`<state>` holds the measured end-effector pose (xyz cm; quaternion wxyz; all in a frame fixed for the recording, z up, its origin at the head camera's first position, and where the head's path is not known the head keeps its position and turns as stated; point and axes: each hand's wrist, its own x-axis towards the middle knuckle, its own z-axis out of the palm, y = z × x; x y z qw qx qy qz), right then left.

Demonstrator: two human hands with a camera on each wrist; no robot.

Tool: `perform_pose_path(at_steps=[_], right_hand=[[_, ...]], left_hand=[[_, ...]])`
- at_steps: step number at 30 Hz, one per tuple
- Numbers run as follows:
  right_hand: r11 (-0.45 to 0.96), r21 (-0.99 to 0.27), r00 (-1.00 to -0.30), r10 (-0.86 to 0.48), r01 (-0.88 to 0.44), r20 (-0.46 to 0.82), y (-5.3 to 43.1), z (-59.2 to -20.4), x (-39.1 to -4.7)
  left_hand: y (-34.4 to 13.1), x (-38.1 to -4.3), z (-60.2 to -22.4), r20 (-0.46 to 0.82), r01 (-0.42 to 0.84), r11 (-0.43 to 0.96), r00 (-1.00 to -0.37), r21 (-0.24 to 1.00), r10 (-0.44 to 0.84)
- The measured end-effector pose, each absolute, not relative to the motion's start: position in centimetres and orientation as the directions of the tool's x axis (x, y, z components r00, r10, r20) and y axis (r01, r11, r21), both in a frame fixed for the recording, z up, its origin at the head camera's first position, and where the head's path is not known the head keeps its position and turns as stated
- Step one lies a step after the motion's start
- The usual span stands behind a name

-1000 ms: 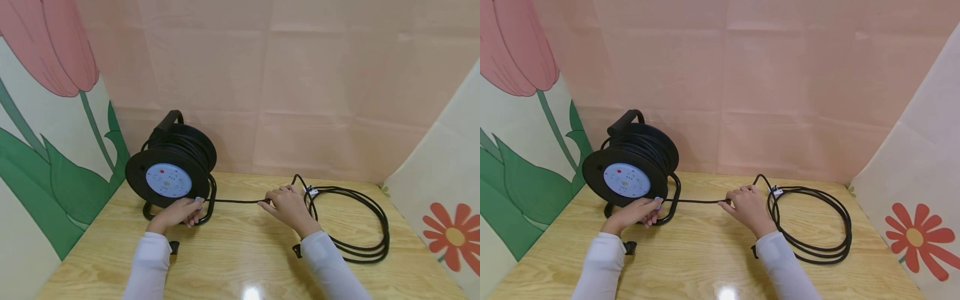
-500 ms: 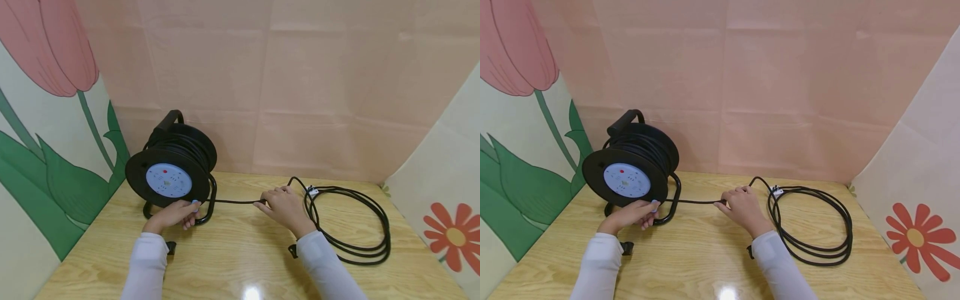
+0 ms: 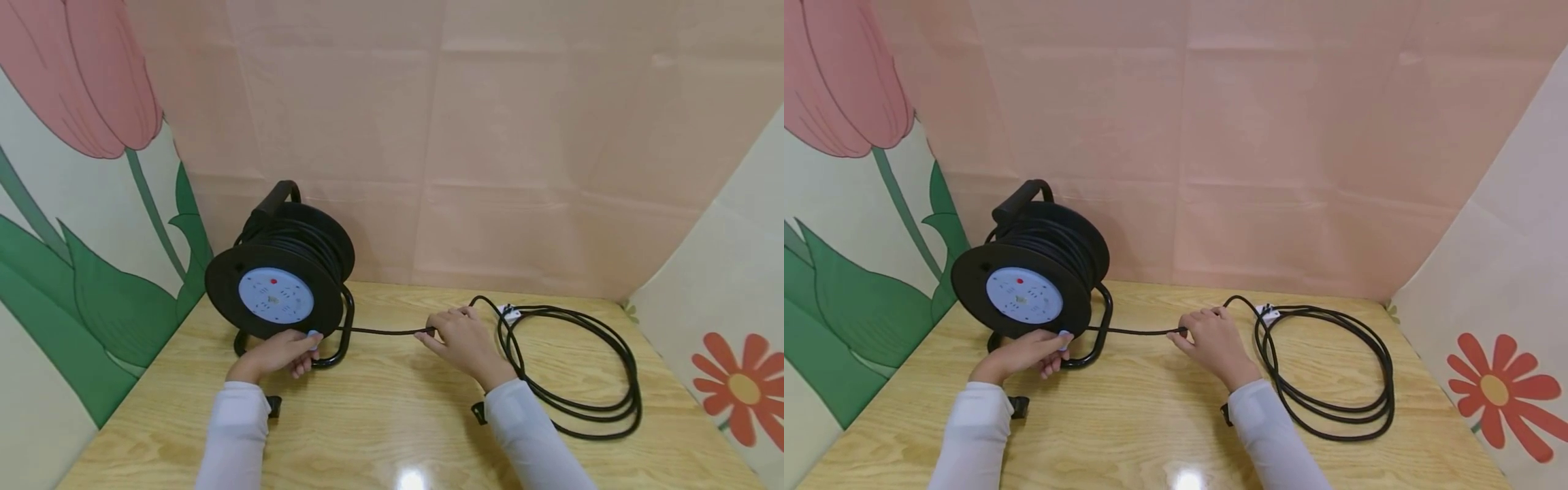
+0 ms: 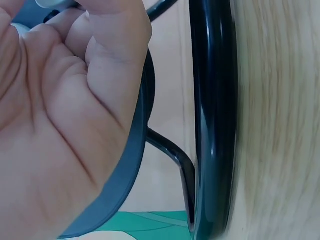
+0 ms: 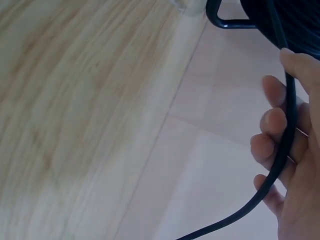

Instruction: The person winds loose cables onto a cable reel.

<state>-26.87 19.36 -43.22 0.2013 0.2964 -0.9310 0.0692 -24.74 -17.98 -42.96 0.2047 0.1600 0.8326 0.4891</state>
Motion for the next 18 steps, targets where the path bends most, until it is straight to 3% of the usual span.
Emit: perform_pose_path(at_steps=[18], right_hand=[[0.833,-0.051,-0.795,-0.504,-0.550,0.339,19.7,-44.2,-27.0]], left_hand=[[-19.6,-24.6,-43.5,-0.214,0.035,0.472,-0.861,0.881,0.462]])
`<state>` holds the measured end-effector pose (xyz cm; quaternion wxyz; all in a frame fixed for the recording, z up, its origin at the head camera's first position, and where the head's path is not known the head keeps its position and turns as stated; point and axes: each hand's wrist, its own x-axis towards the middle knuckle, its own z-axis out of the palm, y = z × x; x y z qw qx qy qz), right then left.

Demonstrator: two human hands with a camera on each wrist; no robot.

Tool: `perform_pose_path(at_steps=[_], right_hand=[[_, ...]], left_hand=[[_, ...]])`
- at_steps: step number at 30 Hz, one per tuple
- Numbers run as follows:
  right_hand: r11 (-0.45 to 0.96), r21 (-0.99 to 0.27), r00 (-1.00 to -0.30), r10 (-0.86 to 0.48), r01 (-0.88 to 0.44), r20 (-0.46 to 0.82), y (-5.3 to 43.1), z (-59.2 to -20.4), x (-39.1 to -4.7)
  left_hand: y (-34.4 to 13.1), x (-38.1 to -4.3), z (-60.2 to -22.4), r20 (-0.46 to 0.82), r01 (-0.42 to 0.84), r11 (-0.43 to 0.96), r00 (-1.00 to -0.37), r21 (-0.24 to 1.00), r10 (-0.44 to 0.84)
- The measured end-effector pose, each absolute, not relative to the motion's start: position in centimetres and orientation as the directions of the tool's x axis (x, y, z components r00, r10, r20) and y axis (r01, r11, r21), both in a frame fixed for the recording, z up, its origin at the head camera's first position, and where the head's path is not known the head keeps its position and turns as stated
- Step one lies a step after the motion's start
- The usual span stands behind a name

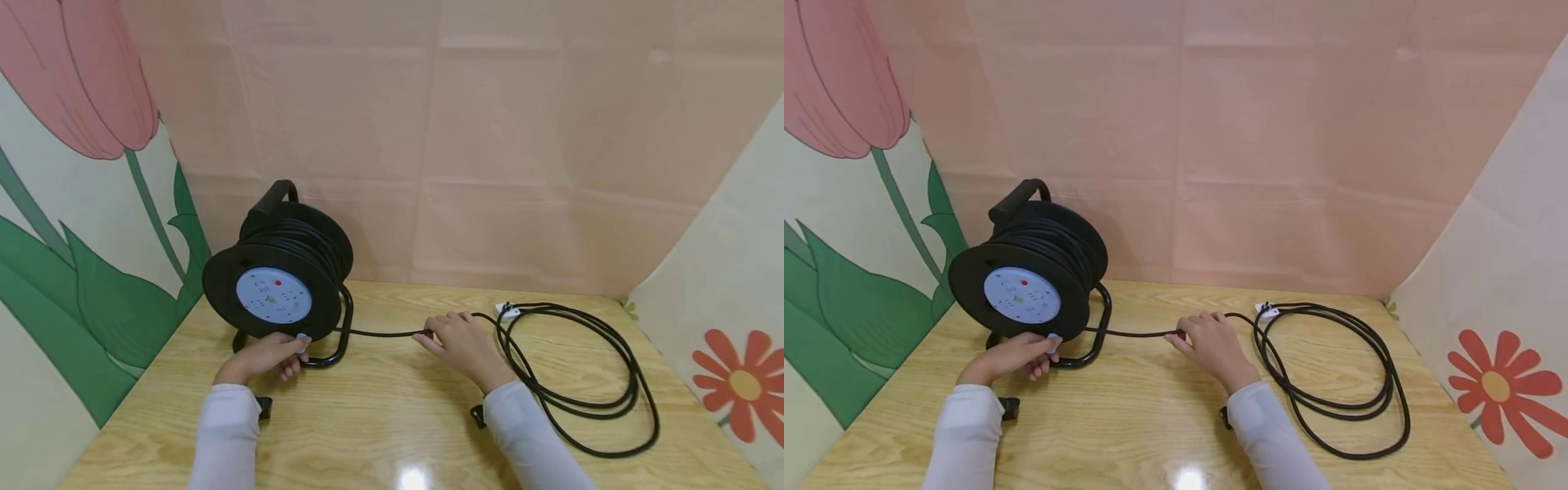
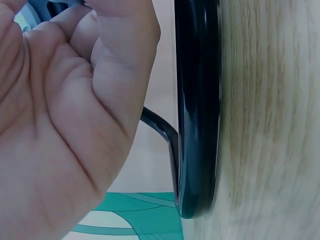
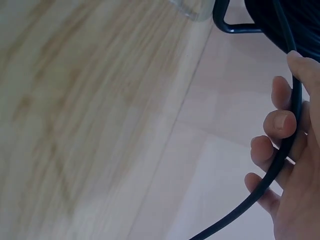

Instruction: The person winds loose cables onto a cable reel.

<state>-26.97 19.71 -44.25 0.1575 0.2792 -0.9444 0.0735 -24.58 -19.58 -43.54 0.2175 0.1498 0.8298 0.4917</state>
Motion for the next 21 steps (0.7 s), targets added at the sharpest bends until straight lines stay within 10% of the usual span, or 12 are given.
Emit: perform_pose_path(at_steps=[21], right_hand=[[0.791,-0.056,-0.729,-0.531,-0.609,0.432,20.05,-43.47,-25.99]], left_hand=[[-20.19,-24.81,-44.16,-0.217,0.007,0.441,-0.864,0.898,0.455]])
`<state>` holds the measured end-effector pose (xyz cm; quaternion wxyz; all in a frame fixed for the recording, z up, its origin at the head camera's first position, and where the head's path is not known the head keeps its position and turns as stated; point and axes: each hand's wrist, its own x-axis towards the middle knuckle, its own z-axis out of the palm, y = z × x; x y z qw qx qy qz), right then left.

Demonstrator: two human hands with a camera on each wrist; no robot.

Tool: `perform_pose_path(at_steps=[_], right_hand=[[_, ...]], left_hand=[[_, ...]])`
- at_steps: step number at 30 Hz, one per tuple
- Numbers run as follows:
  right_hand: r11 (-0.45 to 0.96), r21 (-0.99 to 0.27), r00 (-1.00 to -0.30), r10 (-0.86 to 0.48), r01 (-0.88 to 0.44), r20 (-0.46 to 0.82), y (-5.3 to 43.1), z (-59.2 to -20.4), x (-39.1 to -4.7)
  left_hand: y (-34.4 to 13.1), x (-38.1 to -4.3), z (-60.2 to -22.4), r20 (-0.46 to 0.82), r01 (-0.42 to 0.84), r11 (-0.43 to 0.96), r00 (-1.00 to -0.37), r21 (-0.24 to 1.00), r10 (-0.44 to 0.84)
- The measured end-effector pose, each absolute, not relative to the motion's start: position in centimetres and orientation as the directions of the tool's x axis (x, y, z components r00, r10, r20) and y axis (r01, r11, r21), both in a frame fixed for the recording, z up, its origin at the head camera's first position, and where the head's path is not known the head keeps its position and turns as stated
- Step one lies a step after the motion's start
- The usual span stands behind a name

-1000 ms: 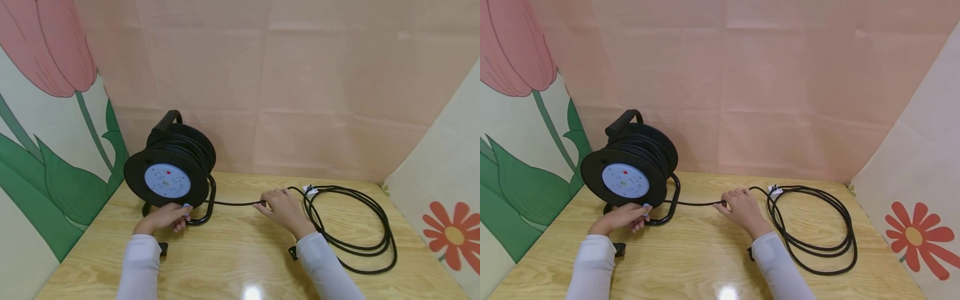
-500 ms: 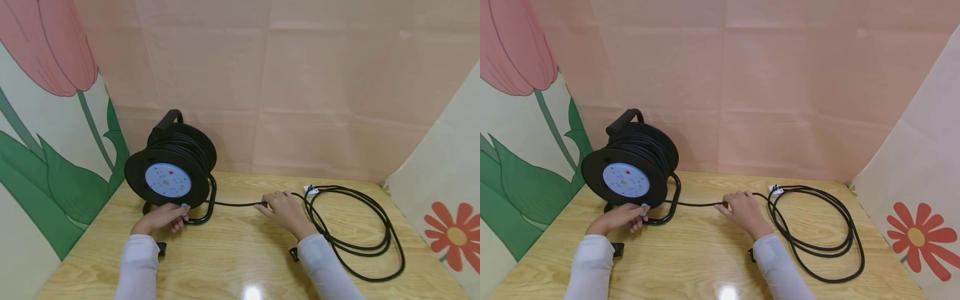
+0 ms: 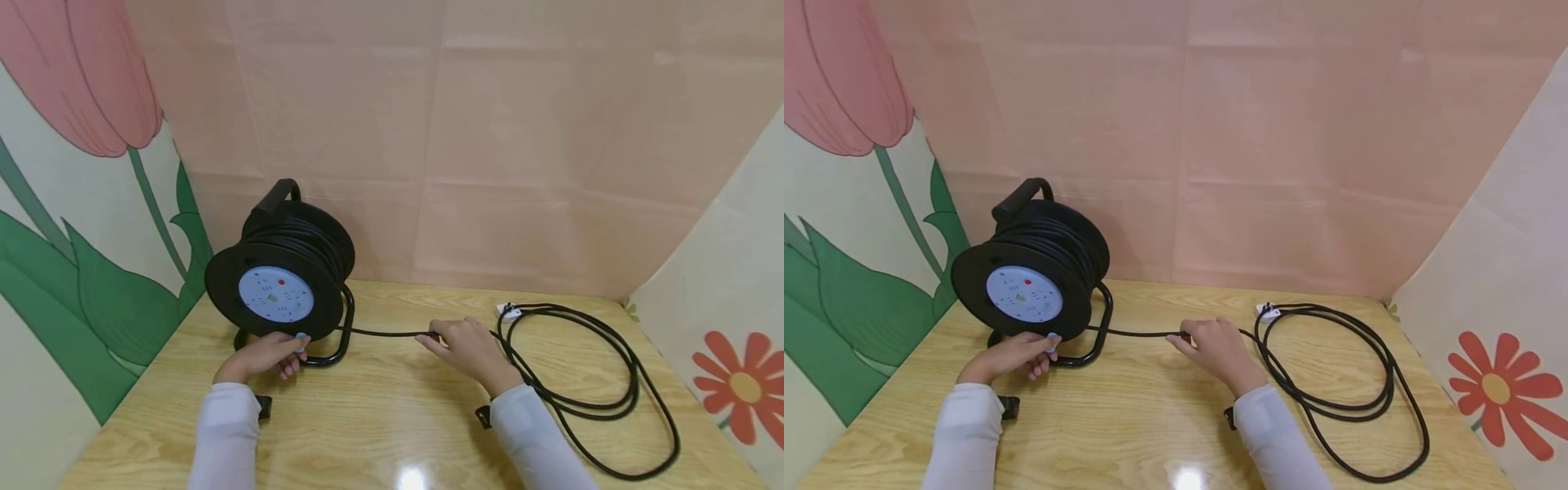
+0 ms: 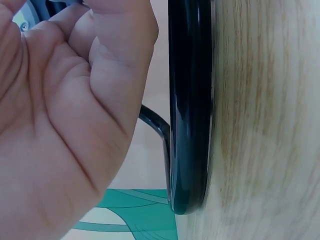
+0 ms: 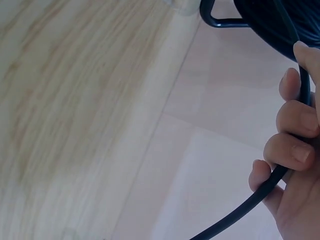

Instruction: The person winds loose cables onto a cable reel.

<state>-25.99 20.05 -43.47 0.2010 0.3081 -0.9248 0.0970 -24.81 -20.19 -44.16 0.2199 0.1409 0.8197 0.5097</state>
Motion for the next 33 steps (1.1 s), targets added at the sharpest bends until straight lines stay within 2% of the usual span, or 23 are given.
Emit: perform_pose_path(at_steps=[19,33], right_hand=[[0.798,-0.119,-0.783,-0.531,-0.591,0.325,21.0,-42.9,-24.9],[0.884,-0.134,-0.851,-0.376,-0.448,0.366,29.2,-42.5,-24.1]], left_hand=[[-19.6,-24.8,-43.8,-0.226,0.004,0.452,-0.862,0.892,0.454],[-20.6,-24.8,-44.1,-0.232,-0.003,0.466,-0.870,0.885,0.435]])
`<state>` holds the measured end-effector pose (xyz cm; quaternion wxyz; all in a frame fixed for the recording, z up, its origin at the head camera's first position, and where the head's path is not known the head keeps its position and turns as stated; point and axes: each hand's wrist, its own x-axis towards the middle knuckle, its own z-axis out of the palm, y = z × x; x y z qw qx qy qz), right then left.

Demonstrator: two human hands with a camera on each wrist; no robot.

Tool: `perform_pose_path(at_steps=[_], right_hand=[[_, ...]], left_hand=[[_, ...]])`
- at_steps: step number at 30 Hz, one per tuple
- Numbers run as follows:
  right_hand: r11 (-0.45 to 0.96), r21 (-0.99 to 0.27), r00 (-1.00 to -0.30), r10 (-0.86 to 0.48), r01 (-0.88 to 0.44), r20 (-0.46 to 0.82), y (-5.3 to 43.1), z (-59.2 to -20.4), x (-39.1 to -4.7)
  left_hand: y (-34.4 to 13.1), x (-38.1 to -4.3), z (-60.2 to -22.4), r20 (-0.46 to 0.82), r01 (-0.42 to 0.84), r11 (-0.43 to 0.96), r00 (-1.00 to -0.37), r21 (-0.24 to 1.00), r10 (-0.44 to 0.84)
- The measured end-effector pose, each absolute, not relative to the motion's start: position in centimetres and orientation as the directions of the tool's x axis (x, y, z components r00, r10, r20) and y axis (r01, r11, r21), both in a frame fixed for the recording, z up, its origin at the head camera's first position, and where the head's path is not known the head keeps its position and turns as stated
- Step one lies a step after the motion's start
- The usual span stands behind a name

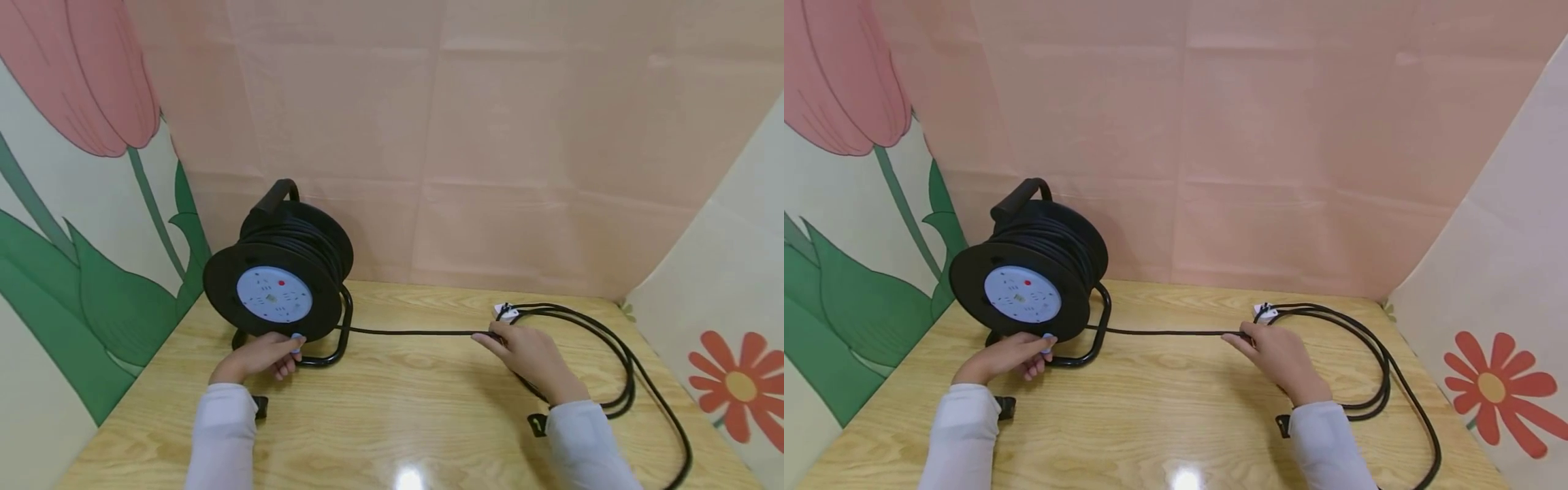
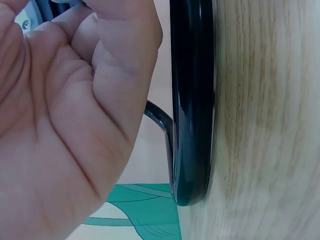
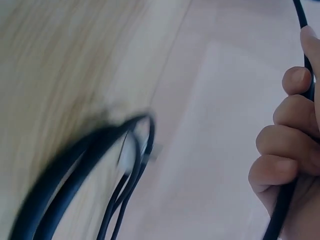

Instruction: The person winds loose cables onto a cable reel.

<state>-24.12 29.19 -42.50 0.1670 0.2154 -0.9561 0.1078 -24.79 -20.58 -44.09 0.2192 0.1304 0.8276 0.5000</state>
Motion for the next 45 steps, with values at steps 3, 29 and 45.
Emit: perform_pose_path(at_steps=[3,29,45], right_hand=[[0.904,-0.140,-0.877,-0.338,-0.403,0.341,31.3,-42.7,-23.5],[0.989,-0.108,-0.903,-0.047,-0.103,0.426,41.2,-41.3,-19.7],[0.962,-0.129,-0.737,-0.096,-0.242,0.669,39.4,-39.9,-20.8]], left_hand=[[-20.6,-24.7,-44.0,-0.232,-0.005,0.466,-0.872,0.885,0.431],[-21.4,-24.3,-44.3,-0.226,-0.017,0.475,-0.894,0.880,0.387],[-22.6,-24.0,-44.2,-0.226,-0.048,0.499,-0.926,0.865,0.302]])
